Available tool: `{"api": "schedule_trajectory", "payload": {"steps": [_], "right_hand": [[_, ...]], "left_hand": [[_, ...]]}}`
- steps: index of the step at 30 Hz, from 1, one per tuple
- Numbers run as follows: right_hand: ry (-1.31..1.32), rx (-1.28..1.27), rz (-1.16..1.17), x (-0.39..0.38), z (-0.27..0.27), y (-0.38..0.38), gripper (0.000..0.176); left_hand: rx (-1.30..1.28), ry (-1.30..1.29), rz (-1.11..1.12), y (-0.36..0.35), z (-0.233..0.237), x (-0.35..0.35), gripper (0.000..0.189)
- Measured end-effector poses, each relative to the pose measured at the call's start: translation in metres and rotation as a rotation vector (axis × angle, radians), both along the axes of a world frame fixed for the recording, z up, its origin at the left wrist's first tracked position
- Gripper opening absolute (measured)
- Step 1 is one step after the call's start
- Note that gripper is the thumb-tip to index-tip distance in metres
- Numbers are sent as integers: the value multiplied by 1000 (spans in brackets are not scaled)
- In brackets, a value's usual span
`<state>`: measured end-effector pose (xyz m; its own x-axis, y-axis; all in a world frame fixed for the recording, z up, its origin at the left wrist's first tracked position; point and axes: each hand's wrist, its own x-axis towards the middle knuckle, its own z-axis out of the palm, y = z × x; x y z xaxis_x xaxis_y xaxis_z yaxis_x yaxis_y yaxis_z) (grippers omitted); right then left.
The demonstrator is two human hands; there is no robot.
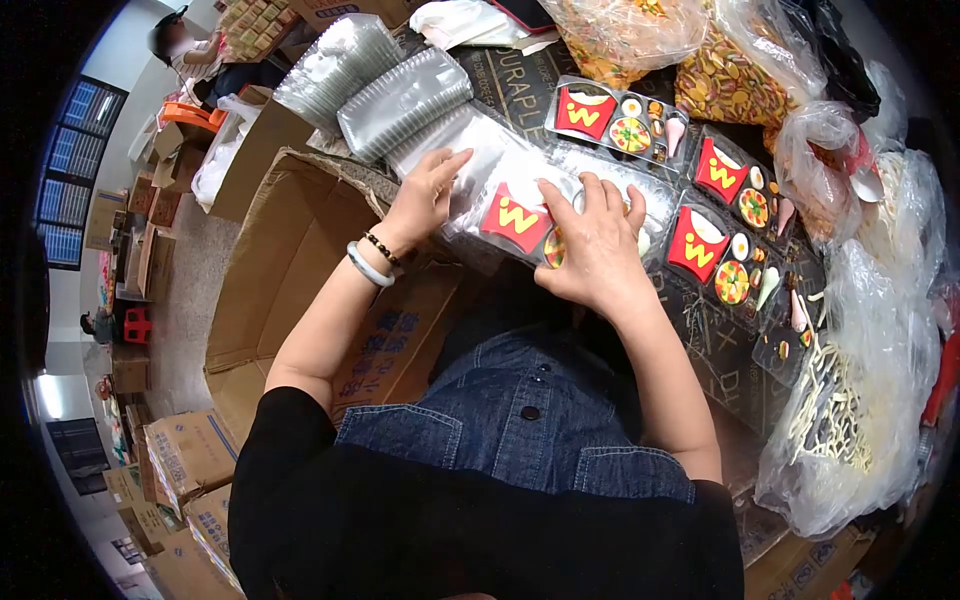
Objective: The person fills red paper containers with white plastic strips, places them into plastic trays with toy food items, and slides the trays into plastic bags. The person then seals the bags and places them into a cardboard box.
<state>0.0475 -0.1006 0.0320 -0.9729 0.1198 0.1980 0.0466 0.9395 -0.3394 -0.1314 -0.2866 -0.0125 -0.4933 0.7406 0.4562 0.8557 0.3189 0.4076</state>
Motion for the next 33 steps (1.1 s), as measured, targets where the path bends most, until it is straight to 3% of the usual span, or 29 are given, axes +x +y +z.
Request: {"api": "schedule_trajectory", "payload": {"steps": [4,6,9,13,16,19,22,25,27,29,31,33], "right_hand": [[-14,-5,-3,0,-4,-2,81],[-14,2,5,0,-6,-2,81],[-10,-10,13,-2,-7,-5,81],[28,12,74,-8,-13,-9,81],[1,15,110,-18,-17,-12,83],[13,21,111,-37,-28,-14,84],[-13,16,35,-49,-39,-12,84],[-53,-7,-23,-59,-42,-16,87],[-73,-9,-45,-60,-48,-21,90],[124,35,-86,-60,-54,-20,94],[185,110,-164,-34,-42,-9,92],[76,15,-315,-2,-25,5,74]], "left_hand": [[18,85,-99,-3,-17,-17,40],[-18,-36,17,-3,-16,-19,32],[-115,52,120,-1,-9,-17,26],[-186,128,73,1,-1,-15,26],[-317,52,65,1,7,-16,40],[-272,50,-118,2,12,-25,48],[-473,-116,-394,3,29,-24,69],[-648,-148,-364,12,43,1,74],[-692,-32,-266,24,41,18,77],[-753,-65,-233,32,43,21,77],[-595,-51,-251,28,25,10,73],[-610,-75,-245,29,32,11,67]]}}
